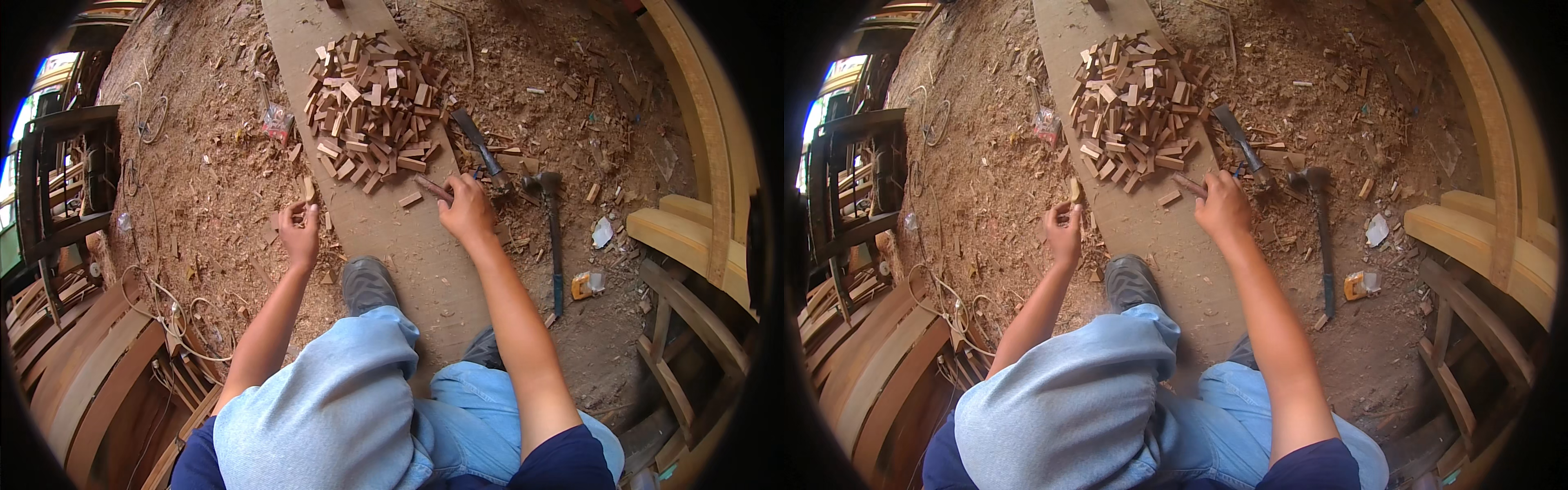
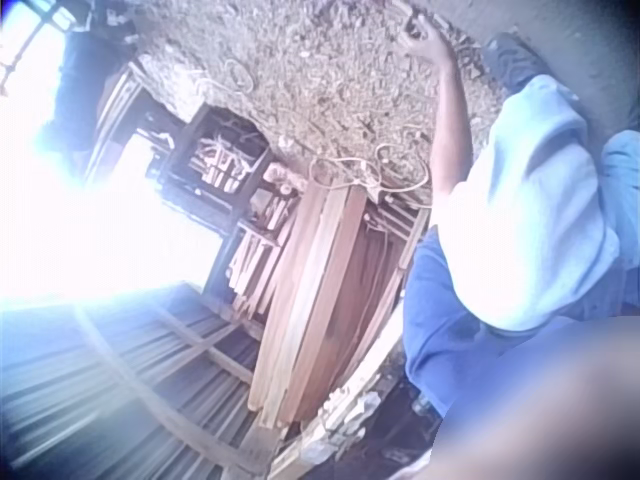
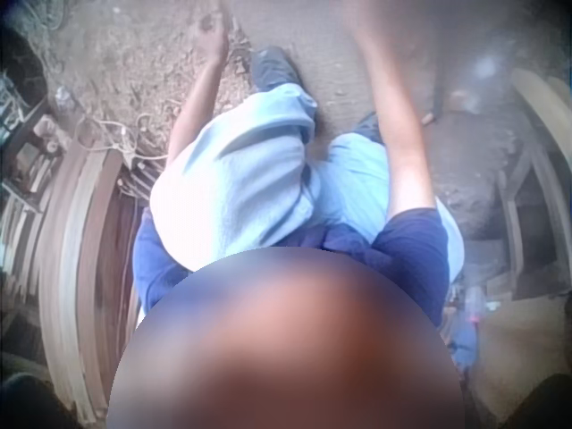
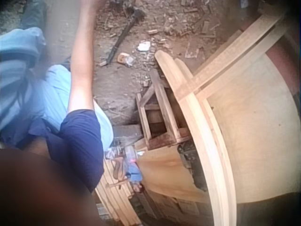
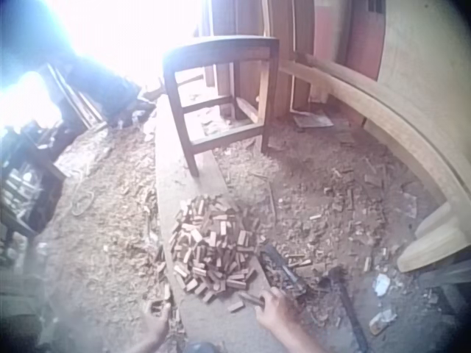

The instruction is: The person sits on the floor and uses a rasp to smooth and shape small rectangular wood pieces. They repeatedly rub the rasp along the edges and faces of each piece, then place the finished pieces into a growing pile.

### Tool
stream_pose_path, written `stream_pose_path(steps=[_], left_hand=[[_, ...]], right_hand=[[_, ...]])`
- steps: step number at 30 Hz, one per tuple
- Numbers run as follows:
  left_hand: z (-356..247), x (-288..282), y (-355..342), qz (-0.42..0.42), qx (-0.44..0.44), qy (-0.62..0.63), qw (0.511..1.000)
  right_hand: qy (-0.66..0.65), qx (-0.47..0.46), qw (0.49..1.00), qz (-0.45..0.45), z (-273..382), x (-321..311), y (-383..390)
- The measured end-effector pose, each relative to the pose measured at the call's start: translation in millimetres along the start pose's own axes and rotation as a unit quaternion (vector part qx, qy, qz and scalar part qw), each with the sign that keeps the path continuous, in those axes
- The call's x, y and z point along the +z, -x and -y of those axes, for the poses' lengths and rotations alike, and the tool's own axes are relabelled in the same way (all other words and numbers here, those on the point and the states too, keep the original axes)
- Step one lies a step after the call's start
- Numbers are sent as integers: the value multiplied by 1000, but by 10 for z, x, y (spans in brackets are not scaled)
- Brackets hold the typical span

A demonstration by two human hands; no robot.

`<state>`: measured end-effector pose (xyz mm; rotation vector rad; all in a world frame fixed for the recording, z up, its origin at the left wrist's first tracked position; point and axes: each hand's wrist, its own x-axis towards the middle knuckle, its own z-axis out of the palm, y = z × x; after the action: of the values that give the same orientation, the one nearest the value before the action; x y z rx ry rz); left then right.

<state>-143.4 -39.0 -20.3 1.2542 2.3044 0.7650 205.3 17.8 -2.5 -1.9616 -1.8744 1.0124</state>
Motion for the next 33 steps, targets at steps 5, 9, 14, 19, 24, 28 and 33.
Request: stream_pose_path(steps=[5,9,14,19,24,28,33], left_hand=[[-707,274,168,155,194,7,969],[-1139,544,291,214,353,-63,908],[-1282,689,311,258,367,-115,886],[-1282,707,282,244,372,-103,890],[-1315,687,365,301,217,34,928],[-1404,688,357,395,-19,267,879],[-1510,628,263,427,-151,326,830]], right_hand=[[-1,22,1000,2,39,24,6],[-24,26,999,16,-20,-9,-31],[-121,88,988,33,-98,-56,-106],[-279,151,947,39,-36,-139,-202],[-454,148,878,32,95,-202,-172],[-458,124,879,52,111,-219,-194],[-352,37,935,-23,177,-197,-220]])
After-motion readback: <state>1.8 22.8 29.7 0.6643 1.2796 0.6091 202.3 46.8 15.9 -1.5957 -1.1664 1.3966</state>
